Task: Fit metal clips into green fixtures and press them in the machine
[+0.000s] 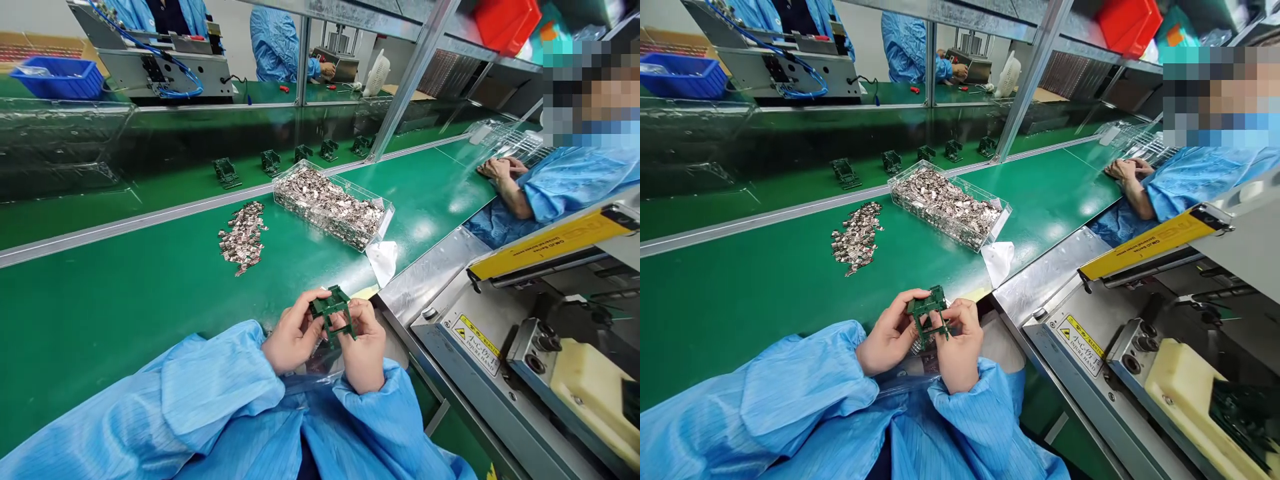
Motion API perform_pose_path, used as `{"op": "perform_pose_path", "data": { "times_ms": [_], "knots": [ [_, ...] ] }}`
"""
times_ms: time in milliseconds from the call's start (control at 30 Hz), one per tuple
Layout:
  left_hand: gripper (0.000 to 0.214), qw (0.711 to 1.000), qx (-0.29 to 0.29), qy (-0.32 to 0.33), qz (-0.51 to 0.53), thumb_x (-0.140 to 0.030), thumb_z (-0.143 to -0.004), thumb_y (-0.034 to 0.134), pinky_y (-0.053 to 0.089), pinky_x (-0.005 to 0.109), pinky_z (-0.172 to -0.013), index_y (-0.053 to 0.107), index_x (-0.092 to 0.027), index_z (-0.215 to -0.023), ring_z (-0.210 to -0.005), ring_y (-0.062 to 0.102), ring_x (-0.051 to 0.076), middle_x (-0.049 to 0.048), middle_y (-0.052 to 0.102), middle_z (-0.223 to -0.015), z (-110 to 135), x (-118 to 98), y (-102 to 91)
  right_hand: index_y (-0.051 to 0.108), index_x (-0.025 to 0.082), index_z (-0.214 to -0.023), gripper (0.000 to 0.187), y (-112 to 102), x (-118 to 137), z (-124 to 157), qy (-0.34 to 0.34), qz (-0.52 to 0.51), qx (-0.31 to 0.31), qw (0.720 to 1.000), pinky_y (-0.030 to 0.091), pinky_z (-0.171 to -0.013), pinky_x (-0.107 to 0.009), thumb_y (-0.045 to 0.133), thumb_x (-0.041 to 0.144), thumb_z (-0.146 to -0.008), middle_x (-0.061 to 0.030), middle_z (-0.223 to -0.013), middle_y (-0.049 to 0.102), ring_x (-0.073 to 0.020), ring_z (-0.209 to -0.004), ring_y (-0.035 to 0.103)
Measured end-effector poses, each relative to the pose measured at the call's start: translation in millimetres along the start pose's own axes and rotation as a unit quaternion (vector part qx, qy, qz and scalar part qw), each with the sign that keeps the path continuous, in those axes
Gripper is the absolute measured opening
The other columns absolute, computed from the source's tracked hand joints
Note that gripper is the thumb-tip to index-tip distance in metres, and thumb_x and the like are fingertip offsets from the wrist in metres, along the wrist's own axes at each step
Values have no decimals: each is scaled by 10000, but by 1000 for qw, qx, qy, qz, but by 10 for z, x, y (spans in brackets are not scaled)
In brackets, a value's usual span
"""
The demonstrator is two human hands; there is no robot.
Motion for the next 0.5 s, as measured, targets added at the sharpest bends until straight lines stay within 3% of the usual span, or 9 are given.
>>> {"op": "perform_pose_path", "data": {
  "times_ms": [133,200,267,333,400,500],
  "knots": [
    [401,1000,9,-11,15,-392,-956,493,535,273,-684,446,-215,-1314,-701,651,164,57,674,-878,-9,6,-12,560,207,-746,235,13,-118,7,50,-99,22,994,525,-704,-307,723,368,-800,-51,-927,580,-196,-835,591],
    [433,999,11,-30,18,-399,-950,502,550,297,-731,432,-220,-1338,-755,664,185,68,679,-903,-24,19,-28,598,220,-913,175,-37,-76,24,43,-98,48,993,536,-746,-317,701,321,-814,-80,-1104,603,-218,-952,609],
    [455,998,20,-51,23,-410,-950,492,563,318,-759,414,-220,-1356,-806,673,204,79,682,-931,-26,5,-26,546,253,-1232,411,-112,53,56,0,-58,91,994,528,-845,-355,661,251,-837,-103,-1332,536,-250,-1147,559],
    [461,996,52,-68,15,-417,-948,482,572,337,-785,419,-219,-1360,-865,679,224,95,684,-987,15,-64,24,388,287,-1441,671,-195,251,120,-75,-4,143,987,477,-972,-398,666,205,-836,-97,-1480,419,-267,-1310,443],
    [463,991,106,-76,-15,-405,-941,484,573,357,-835,448,-235,-1371,-934,678,242,107,679,-1085,109,-190,101,386,297,-1460,728,-294,458,206,-142,12,187,972,431,-1042,-414,725,233,-819,-87,-1462,454,-269,-1320,441],
    [518,974,194,-73,-85,-370,-881,586,587,365,-834,497,-331,-1390,-946,688,261,73,687,-1170,216,-405,149,526,281,-1358,641,-560,684,303,-190,-19,211,959,474,-998,-387,790,377,-782,-81,-1243,637,-252,-1125,599]
  ]
}}
Point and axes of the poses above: each hand's wrist, its own z-axis away from the middle knuckle, its own y-axis out of the palm, x = y × z, the point moved 7 cm from there along -z, towards the middle knuckle
